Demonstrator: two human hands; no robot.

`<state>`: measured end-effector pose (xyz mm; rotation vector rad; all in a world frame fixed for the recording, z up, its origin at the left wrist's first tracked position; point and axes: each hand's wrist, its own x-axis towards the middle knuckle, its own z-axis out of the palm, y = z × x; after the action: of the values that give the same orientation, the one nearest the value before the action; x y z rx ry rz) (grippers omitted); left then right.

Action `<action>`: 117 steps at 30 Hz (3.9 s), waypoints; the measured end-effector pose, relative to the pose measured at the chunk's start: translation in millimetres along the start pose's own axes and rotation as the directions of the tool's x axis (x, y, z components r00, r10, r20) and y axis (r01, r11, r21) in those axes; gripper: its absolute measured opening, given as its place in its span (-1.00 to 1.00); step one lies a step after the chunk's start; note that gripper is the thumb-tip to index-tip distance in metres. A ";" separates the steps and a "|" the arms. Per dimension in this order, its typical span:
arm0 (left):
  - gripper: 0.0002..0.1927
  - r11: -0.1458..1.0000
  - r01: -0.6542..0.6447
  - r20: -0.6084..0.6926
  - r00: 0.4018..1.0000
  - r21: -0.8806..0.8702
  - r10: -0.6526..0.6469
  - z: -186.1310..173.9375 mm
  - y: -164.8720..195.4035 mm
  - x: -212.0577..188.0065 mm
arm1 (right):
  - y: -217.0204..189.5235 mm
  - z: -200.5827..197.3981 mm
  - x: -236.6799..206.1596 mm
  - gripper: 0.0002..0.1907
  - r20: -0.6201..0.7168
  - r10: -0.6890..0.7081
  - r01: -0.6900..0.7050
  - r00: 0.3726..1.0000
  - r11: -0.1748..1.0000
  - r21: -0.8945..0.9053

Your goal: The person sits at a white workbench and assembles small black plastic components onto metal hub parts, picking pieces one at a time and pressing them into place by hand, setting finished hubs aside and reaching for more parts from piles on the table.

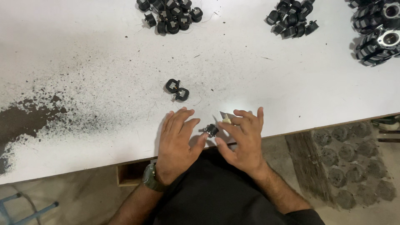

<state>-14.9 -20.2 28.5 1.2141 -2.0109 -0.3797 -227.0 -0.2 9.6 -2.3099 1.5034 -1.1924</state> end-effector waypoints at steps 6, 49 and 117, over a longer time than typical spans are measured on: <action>-0.88 0.989 -0.004 0.054 0.998 -0.150 0.012 7.1 1.6 8.6 | -1.9 7.7 4.5 -0.58 0.079 0.028 -0.024 0.996 0.998 -0.054; -0.83 0.984 0.058 0.005 0.998 -0.166 -0.058 16.8 16.3 -2.3 | 6.8 25.9 -32.6 -0.68 -0.093 -0.095 0.115 0.991 0.962 0.247; -0.82 0.992 -0.104 -0.044 0.993 0.065 0.107 17.2 3.7 -26.3 | 4.1 23.4 -34.0 -0.65 -0.033 -0.089 0.094 0.995 0.978 0.186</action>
<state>-22.4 2.0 7.3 1.1385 -2.0495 -0.2355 -220.5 18.9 -26.6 -2.2679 1.2435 -1.3276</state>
